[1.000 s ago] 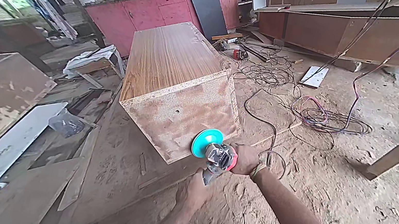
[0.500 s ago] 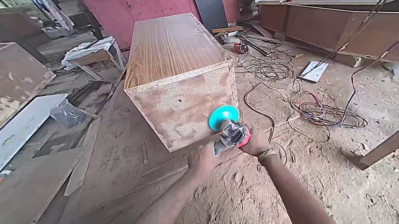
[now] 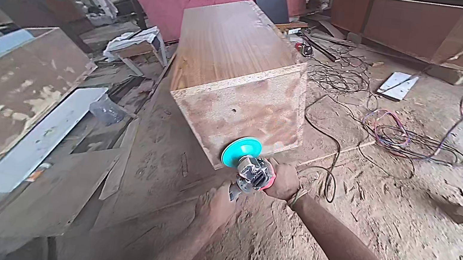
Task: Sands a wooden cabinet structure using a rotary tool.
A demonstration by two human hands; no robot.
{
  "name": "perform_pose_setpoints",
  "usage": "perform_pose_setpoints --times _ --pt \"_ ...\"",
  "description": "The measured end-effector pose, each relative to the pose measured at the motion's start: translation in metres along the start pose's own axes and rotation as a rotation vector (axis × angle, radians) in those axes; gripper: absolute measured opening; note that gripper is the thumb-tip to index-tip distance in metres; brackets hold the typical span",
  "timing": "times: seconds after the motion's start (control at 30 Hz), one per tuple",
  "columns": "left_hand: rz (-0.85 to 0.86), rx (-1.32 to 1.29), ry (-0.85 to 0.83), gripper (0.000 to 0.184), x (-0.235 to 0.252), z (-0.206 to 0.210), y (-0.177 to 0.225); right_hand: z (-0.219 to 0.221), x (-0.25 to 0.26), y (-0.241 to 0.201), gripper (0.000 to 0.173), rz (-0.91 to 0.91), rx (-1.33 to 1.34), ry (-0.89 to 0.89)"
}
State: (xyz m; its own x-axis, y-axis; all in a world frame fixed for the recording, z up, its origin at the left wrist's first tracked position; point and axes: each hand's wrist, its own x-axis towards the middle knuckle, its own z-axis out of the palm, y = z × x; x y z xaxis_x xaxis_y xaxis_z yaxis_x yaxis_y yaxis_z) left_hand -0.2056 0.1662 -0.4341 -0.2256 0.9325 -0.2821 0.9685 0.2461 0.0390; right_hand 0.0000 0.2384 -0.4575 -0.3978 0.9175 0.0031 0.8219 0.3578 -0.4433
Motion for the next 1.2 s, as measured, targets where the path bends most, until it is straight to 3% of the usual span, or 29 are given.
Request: perform_pose_setpoints --times 0.17,0.33,0.4,0.5,0.67,0.77,0.87,0.97,1.07,1.2 --pt "-0.076 -0.184 0.045 0.045 -0.004 0.014 -0.069 0.007 0.011 -0.072 0.068 -0.122 -0.100 0.021" --pt "-0.128 -0.298 0.255 0.049 -0.032 0.047 -0.114 0.010 0.010 -0.120 0.062 -0.255 -0.160 -0.098" --pt "-0.100 -0.329 0.389 0.046 -0.045 0.051 -0.121 0.009 -0.006 -0.128 0.057 -0.379 -0.166 0.043" --pt "0.008 -0.339 0.520 0.036 -0.059 0.034 -0.110 0.002 -0.025 -0.120 0.053 -0.490 -0.153 0.397" --pt "0.057 -0.287 0.270 0.037 -0.039 -0.031 -0.048 -0.032 -0.023 -0.078 0.060 -0.140 -0.008 0.462" --pt "0.127 -0.272 0.266 0.038 -0.022 -0.055 -0.020 -0.054 -0.021 -0.063 0.067 0.047 -0.030 0.478" --pt "0.153 -0.308 0.390 0.032 -0.013 -0.069 -0.013 -0.075 -0.012 -0.064 0.073 -0.006 -0.110 0.596" --pt "0.085 -0.339 0.309 0.033 -0.019 -0.090 -0.021 -0.093 -0.001 -0.083 0.070 -0.088 -0.163 0.609" --pt "0.014 -0.313 0.225 0.037 -0.028 -0.103 -0.038 -0.098 0.003 -0.109 0.063 -0.103 -0.158 0.518" --pt "-0.020 -0.347 0.112 0.036 -0.038 -0.085 -0.053 -0.094 -0.005 -0.128 0.058 -0.034 -0.212 0.308"
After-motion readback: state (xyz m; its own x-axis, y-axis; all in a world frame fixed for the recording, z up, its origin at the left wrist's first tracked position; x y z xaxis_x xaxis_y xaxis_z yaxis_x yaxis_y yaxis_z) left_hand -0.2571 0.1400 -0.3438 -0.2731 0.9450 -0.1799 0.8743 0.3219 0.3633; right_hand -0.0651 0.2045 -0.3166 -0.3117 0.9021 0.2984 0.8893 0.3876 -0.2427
